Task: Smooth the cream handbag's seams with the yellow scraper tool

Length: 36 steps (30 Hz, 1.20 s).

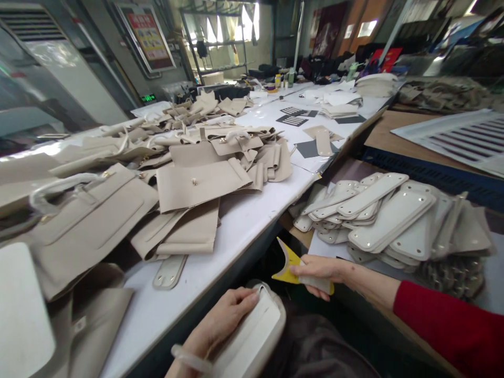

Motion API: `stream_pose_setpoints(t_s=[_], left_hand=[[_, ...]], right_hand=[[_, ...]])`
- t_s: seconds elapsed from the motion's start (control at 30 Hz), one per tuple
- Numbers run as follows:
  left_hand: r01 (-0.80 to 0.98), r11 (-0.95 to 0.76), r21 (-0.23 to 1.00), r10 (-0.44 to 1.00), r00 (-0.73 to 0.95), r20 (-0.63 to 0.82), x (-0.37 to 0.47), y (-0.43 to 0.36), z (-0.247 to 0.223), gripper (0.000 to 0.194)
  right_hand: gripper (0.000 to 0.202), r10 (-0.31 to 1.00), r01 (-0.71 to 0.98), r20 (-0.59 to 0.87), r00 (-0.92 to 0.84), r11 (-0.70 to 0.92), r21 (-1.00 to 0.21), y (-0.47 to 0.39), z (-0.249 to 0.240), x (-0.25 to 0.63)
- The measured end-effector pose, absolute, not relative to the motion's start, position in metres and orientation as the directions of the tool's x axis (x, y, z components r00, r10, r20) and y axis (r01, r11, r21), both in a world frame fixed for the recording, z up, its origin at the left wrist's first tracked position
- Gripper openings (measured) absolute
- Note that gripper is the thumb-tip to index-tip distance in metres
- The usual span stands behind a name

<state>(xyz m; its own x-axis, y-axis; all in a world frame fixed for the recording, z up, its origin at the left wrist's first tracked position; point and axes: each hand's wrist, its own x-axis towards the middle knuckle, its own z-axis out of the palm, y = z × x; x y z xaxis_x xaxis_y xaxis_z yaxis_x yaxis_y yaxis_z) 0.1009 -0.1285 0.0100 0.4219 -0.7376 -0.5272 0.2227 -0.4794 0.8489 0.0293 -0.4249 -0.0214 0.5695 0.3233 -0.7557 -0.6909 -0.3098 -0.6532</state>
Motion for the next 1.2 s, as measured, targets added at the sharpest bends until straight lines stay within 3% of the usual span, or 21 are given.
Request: stream_pose_setpoints(t_s=[0.07, 0.1, 0.2, 0.33, 0.43, 0.63, 0.83, 1.2], left_hand=[[0.278, -0.46, 0.843, -0.735, 0.414, -0.537, 0.103, -0.129, 0.008, 0.055], [0.286, -0.462, 0.839, -0.724, 0.424, -0.544, 0.104, -0.129, 0.007, 0.058], [0.25, -0.513, 0.821, -0.658, 0.499, -0.564, 0.106, -0.127, 0.001, 0.072], [0.278, -0.51, 0.814, -0.609, 0.552, -0.57, 0.106, -0.127, -0.003, 0.085], [0.287, -0.516, 0.807, -0.575, 0.582, -0.575, 0.105, -0.128, -0.001, 0.091], [0.271, -0.478, 0.836, -0.597, 0.597, -0.535, 0.102, -0.127, -0.004, 0.086], [0.143, -0.421, 0.896, -0.691, 0.589, -0.419, 0.104, -0.128, 0.002, 0.065], [-0.019, -0.483, 0.876, -0.709, 0.595, -0.378, 0.103, -0.128, 0.005, 0.056]], right_hand=[[0.073, 0.506, -0.576, -0.741, 0.44, -0.474, -0.666, -0.425, -0.007, 0.038], [0.07, 0.528, -0.47, -0.729, 0.435, -0.558, -0.684, -0.421, -0.003, 0.044], [0.058, 0.45, -0.162, -0.622, 0.641, -0.712, -0.683, -0.406, 0.003, 0.065], [0.054, 0.311, 0.033, -0.405, 0.86, -0.825, -0.564, -0.39, 0.011, 0.088], [0.053, 0.32, 0.168, -0.284, 0.904, -0.876, -0.453, -0.379, 0.022, 0.102], [0.057, 0.622, 0.6, -0.159, 0.767, -0.783, -0.164, -0.36, 0.032, 0.123], [0.053, 0.697, 0.685, -0.135, 0.704, -0.717, -0.133, -0.354, 0.025, 0.128], [0.058, 0.716, 0.706, -0.182, 0.674, -0.697, -0.13, -0.353, 0.022, 0.124]])
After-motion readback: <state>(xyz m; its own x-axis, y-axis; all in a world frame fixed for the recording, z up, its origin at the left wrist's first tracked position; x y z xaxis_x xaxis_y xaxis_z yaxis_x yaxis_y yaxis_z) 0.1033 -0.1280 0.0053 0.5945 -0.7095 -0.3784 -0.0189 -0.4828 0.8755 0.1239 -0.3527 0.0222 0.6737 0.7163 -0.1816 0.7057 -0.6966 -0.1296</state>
